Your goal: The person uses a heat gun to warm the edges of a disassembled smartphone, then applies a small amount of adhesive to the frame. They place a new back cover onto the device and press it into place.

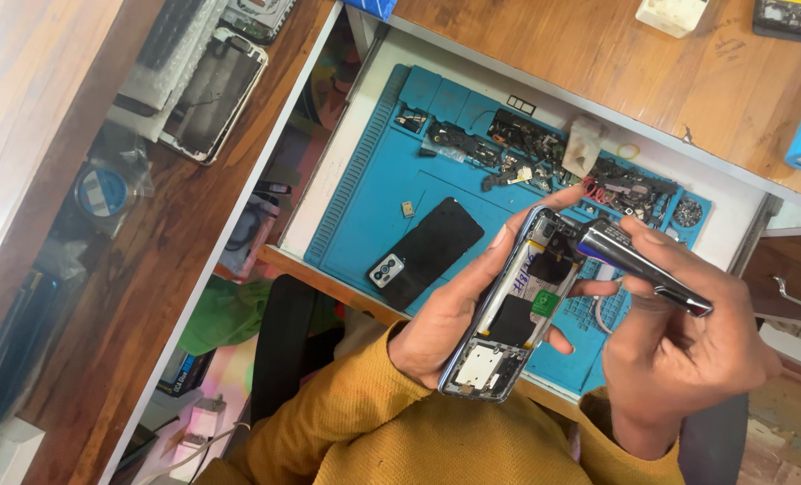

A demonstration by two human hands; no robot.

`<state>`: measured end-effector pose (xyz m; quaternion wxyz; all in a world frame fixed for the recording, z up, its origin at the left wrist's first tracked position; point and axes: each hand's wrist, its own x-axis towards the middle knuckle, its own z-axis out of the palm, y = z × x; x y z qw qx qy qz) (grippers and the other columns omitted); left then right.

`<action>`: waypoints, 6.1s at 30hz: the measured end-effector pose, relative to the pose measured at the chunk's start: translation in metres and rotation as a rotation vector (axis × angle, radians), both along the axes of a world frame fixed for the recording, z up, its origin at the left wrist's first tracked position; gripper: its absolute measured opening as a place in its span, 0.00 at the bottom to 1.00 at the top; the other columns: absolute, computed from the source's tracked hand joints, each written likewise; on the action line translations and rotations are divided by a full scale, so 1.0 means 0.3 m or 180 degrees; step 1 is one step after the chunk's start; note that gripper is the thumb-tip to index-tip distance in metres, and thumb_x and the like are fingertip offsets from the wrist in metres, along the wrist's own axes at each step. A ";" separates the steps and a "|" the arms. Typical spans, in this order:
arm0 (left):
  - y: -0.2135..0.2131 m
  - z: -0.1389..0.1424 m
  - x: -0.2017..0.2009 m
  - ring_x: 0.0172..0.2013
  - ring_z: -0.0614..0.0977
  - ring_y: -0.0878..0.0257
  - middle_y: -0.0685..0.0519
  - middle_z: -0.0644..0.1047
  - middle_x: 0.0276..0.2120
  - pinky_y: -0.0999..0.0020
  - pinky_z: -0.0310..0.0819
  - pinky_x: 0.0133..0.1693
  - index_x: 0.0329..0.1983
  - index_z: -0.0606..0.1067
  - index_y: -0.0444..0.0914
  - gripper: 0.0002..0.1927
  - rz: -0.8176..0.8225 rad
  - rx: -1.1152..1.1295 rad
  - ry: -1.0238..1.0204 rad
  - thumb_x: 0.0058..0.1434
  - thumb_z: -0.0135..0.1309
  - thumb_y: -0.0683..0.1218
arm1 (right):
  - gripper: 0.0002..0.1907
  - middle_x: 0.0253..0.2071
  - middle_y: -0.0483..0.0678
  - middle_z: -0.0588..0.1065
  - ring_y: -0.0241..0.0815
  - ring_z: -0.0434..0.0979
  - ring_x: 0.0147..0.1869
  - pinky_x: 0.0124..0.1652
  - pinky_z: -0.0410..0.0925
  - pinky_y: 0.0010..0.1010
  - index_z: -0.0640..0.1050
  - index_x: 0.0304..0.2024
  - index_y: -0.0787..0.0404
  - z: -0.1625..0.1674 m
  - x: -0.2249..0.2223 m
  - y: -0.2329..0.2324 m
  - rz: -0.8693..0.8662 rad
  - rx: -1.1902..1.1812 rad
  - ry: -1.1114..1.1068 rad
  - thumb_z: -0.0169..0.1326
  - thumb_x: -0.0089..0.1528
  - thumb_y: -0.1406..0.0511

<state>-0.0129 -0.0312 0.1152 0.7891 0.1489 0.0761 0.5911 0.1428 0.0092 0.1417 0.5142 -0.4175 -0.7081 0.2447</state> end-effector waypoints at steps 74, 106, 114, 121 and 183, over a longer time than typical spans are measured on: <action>0.016 -0.013 0.012 0.67 0.69 0.47 0.44 0.60 0.72 0.62 0.80 0.52 0.84 0.44 0.44 0.34 0.0169 -0.0032 0.0039 0.82 0.35 0.59 | 0.03 0.51 0.65 0.79 0.49 0.83 0.59 0.57 0.77 0.29 0.73 0.52 0.78 -0.070 0.048 0.007 -0.0124 0.0053 -0.0054 0.52 0.78 0.78; 0.016 -0.012 0.035 0.67 0.69 0.45 0.43 0.58 0.74 0.63 0.81 0.49 0.83 0.44 0.46 0.34 0.0221 0.0005 0.0063 0.81 0.36 0.59 | 0.08 0.51 0.64 0.79 0.50 0.83 0.60 0.61 0.77 0.32 0.72 0.51 0.78 -0.085 0.092 0.017 -0.0044 0.0049 0.0066 0.55 0.80 0.73; 0.014 -0.011 0.032 0.67 0.69 0.44 0.43 0.58 0.74 0.61 0.81 0.50 0.84 0.44 0.46 0.35 0.0314 -0.0041 0.0246 0.81 0.36 0.60 | 0.08 0.50 0.65 0.78 0.50 0.83 0.59 0.60 0.76 0.33 0.72 0.49 0.79 -0.093 0.095 0.027 -0.0070 0.0031 0.0036 0.55 0.79 0.74; 0.022 -0.014 0.032 0.67 0.68 0.45 0.43 0.58 0.74 0.61 0.81 0.50 0.84 0.44 0.46 0.34 0.0257 -0.0011 0.0168 0.81 0.36 0.59 | 0.09 0.51 0.64 0.79 0.49 0.83 0.59 0.62 0.76 0.33 0.72 0.50 0.79 -0.086 0.083 0.019 -0.0062 0.0031 0.0077 0.55 0.80 0.73; 0.022 -0.012 0.037 0.67 0.69 0.43 0.43 0.58 0.73 0.61 0.82 0.50 0.84 0.45 0.45 0.34 0.0355 -0.0008 0.0188 0.81 0.37 0.59 | 0.15 0.53 0.64 0.77 0.44 0.82 0.55 0.55 0.77 0.29 0.69 0.53 0.79 -0.110 0.095 0.025 -0.0052 -0.0264 0.0498 0.55 0.79 0.68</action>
